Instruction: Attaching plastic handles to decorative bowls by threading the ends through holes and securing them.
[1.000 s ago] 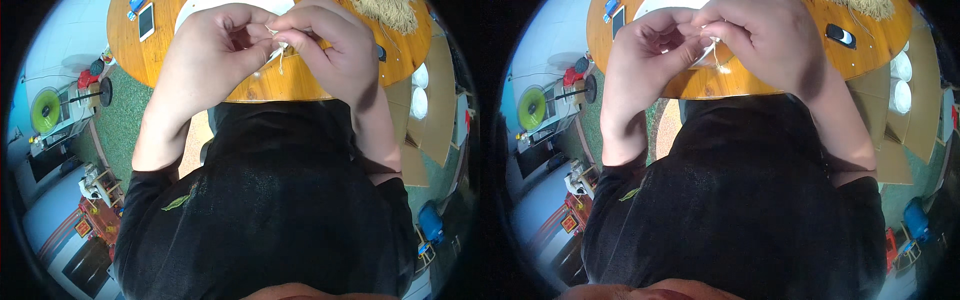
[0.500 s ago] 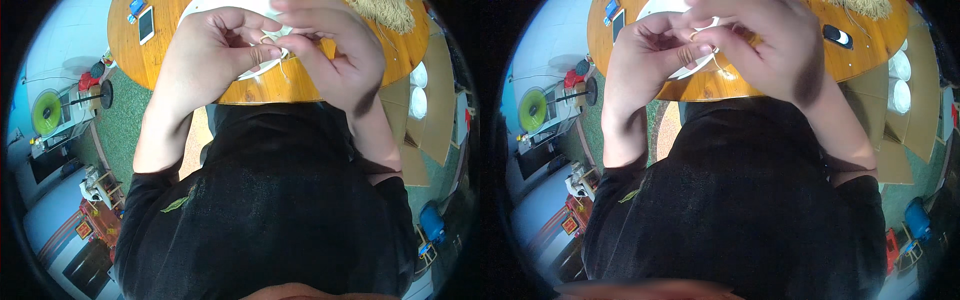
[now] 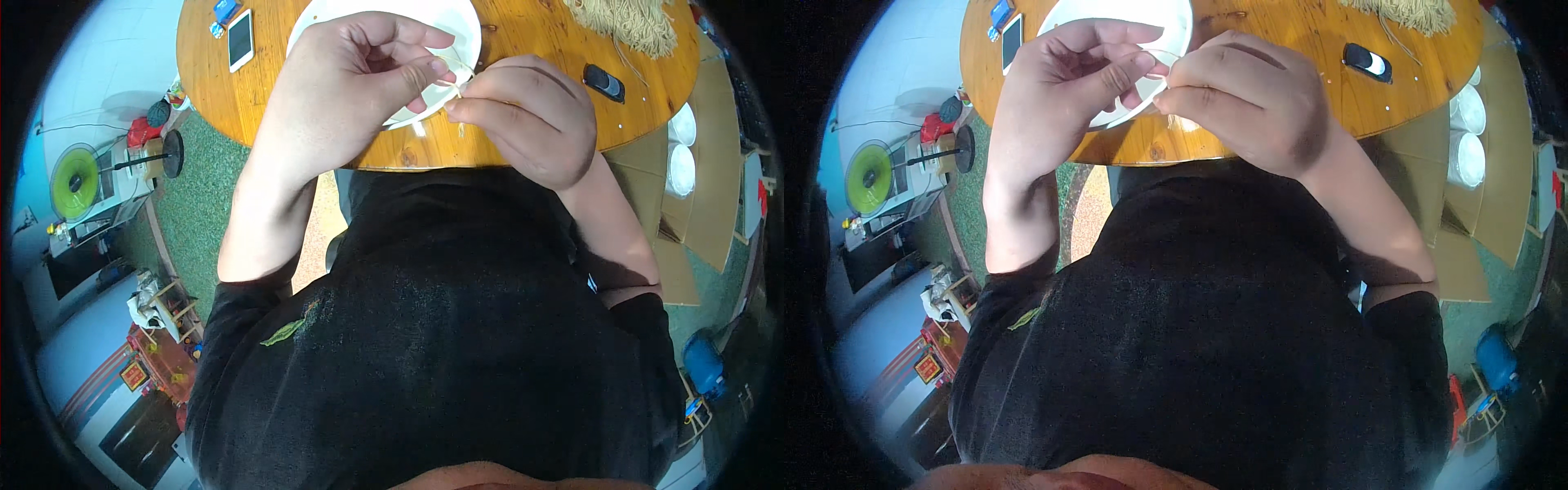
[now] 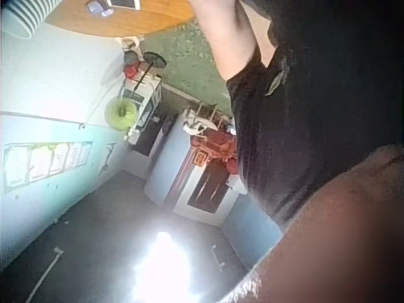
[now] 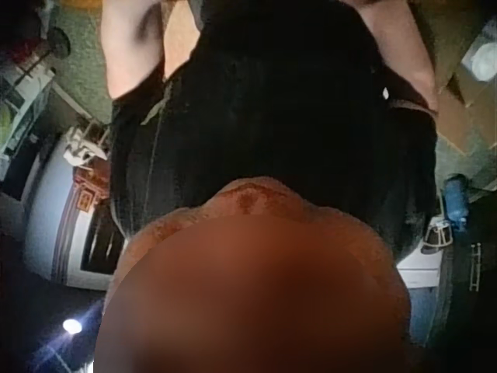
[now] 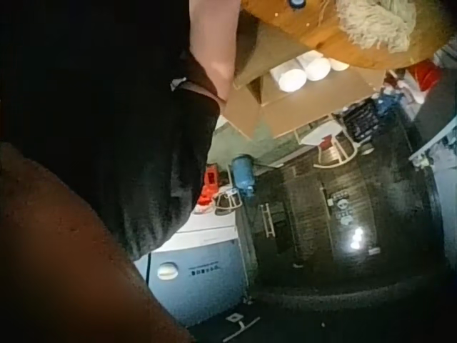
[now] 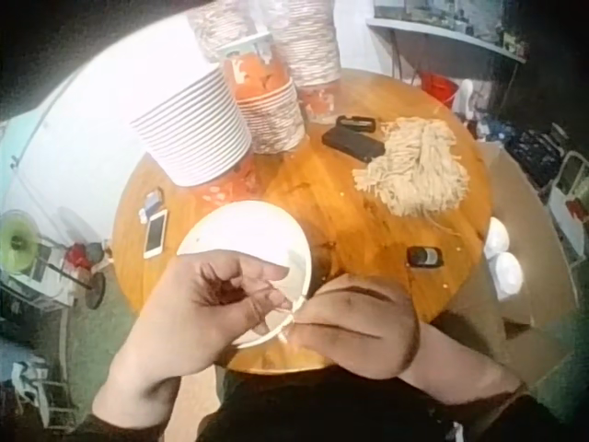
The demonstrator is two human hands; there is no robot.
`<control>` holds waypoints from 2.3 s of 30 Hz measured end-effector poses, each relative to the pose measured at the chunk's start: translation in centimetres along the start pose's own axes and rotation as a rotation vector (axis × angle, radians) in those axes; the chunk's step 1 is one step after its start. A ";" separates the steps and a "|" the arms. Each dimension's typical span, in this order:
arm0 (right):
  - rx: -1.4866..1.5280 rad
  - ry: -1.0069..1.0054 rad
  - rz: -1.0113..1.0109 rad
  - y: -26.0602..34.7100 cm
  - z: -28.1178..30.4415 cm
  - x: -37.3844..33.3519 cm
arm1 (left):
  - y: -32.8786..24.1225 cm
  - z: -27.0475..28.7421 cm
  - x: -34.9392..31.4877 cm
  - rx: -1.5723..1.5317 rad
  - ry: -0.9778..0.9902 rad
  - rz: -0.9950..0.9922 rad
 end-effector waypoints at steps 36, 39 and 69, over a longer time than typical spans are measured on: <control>0.667 0.177 -1.147 0.7 0.9 3.4 | -1.4 -1.6 2.3 -0.379 -0.094 -1.197; 0.653 0.190 -1.180 0.5 1.9 3.4 | -5.2 -1.0 0.2 -0.355 -0.069 -0.755; 1.134 0.011 -1.137 0.9 1.6 -0.9 | -4.3 -1.3 -0.7 0.047 0.166 0.204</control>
Point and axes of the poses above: each hand's wrist, its own x-axis towards the middle knuckle, its own z-axis out of the back of the hand, y = z × x, the point moved 4 cm from there along x, towards the middle knuckle, and after that the axes turned 2 degrees about y, right-handed, at the moved point
